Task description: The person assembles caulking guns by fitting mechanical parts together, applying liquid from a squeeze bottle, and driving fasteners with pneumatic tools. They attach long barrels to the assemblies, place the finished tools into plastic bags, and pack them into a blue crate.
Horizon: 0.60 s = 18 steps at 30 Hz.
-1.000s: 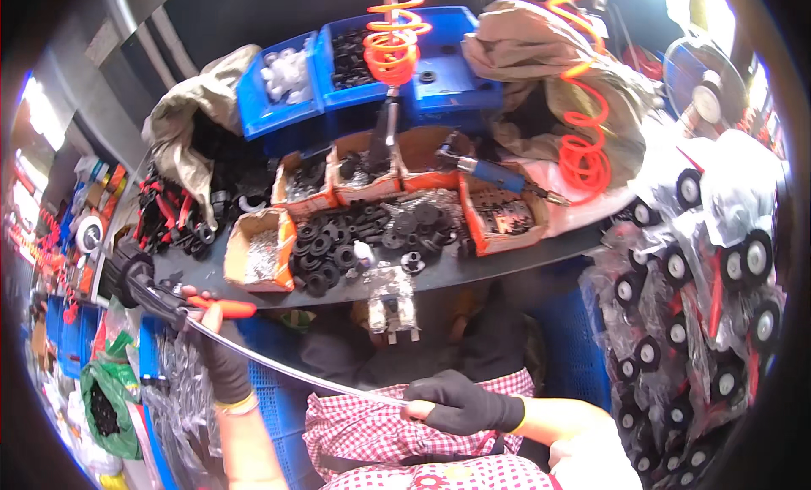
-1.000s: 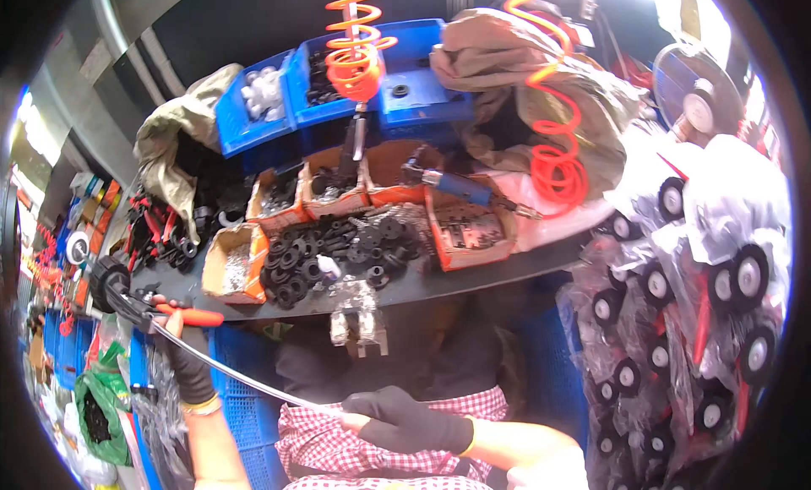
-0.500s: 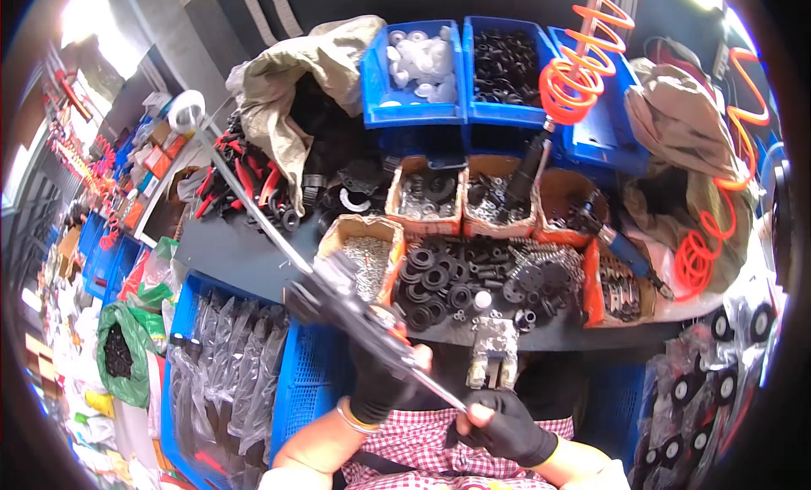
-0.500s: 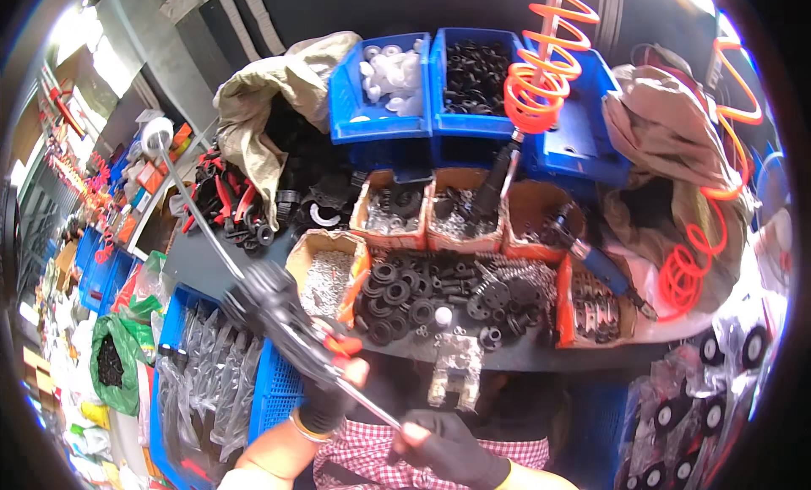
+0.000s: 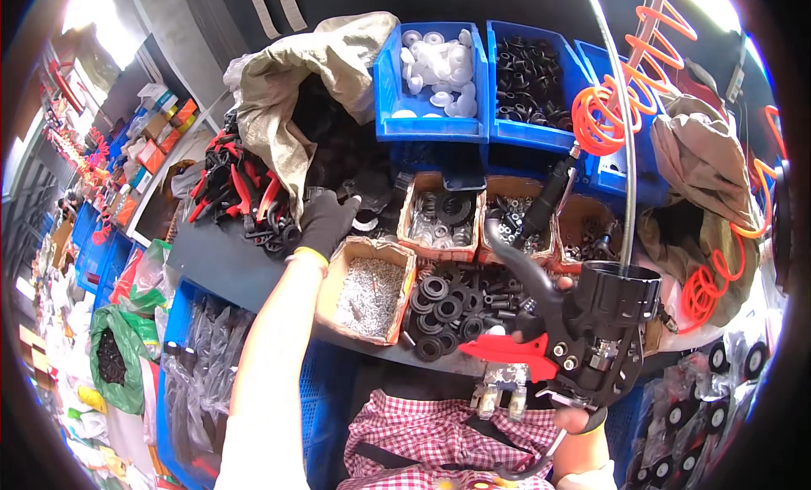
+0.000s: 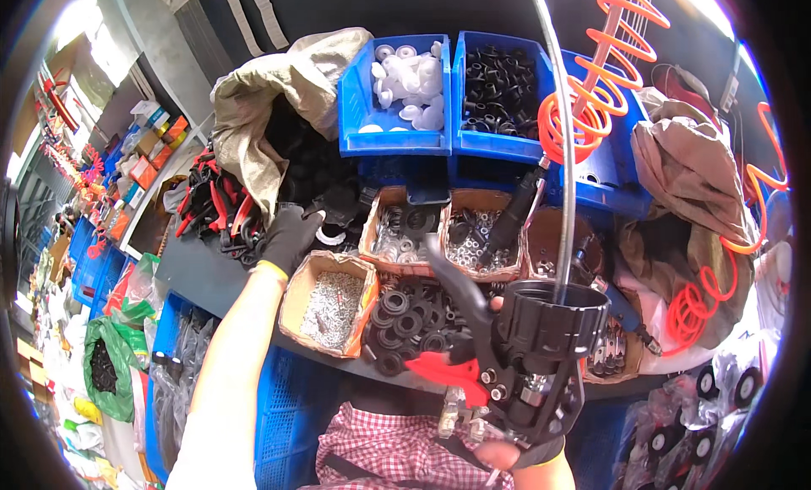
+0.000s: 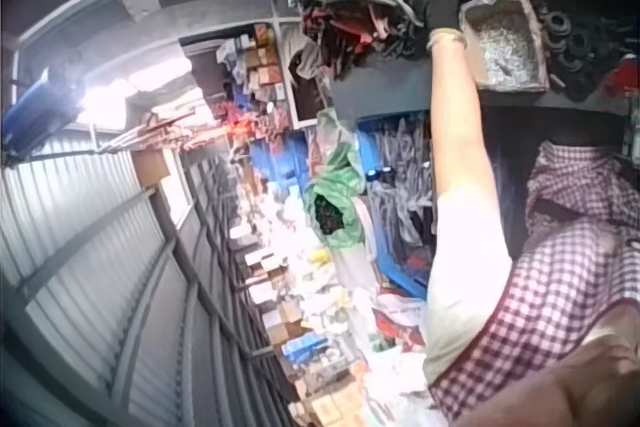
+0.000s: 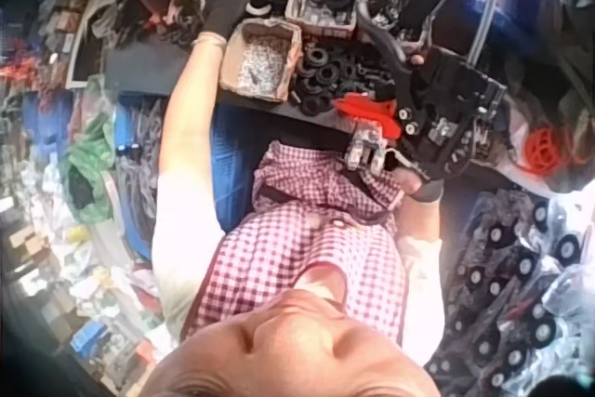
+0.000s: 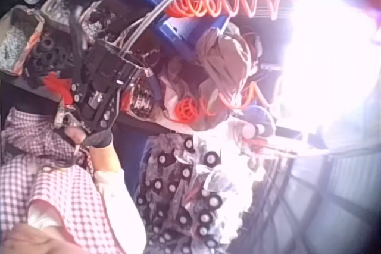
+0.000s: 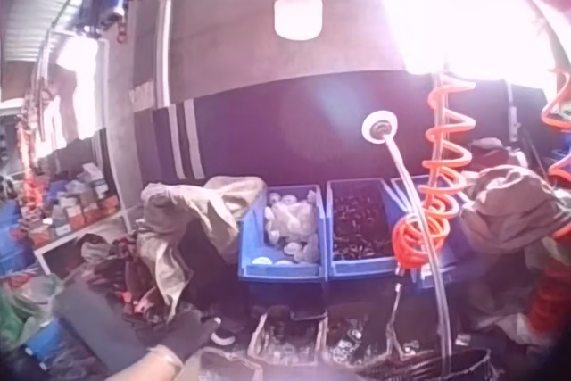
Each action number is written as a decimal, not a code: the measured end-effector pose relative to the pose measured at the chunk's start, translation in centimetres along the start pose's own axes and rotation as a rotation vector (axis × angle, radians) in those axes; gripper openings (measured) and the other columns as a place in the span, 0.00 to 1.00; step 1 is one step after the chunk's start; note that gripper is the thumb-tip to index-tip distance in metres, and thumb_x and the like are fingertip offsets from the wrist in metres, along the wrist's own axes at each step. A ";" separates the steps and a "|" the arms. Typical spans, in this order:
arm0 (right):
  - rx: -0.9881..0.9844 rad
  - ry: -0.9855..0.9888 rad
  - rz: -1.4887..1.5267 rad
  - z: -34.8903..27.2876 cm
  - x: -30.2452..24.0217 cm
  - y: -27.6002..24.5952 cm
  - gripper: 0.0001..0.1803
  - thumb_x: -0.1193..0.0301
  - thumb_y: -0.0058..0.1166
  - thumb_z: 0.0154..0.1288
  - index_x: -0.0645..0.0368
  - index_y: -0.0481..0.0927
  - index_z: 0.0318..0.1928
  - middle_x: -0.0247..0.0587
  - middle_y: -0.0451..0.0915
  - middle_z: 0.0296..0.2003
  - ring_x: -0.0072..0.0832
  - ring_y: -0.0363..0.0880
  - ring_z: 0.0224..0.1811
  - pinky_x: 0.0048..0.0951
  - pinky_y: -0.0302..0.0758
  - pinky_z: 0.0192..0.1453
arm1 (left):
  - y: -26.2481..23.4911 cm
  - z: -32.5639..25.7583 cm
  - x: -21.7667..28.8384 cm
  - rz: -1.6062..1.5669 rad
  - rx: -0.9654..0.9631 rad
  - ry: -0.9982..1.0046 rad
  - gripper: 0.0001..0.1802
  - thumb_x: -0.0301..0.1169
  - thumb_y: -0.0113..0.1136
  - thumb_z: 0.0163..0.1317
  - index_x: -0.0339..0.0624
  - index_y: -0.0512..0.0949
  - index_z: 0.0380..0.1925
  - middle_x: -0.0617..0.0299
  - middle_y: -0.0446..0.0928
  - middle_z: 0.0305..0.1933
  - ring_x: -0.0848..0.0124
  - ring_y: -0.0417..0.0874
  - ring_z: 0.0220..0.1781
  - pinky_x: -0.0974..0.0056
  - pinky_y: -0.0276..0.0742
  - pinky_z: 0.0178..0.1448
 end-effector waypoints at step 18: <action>0.424 -0.283 -0.840 6.4 -0.4 1.9 0.30 0.71 0.73 0.51 0.59 0.78 0.55 0.49 0.79 0.48 0.39 0.82 0.45 0.33 0.81 0.45 | -3.7 -24.1 8.5 -1.271 -0.378 0.208 0.13 0.34 0.54 0.71 0.34 0.77 0.45 0.66 0.76 0.37 0.79 0.73 0.37 0.70 0.70 0.42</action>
Point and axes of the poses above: each hand's wrist, its own z-axis towards the middle knuckle, its own y-axis out of the palm, x = y × z, the point moved 3 cm from there along z, towards the middle knuckle
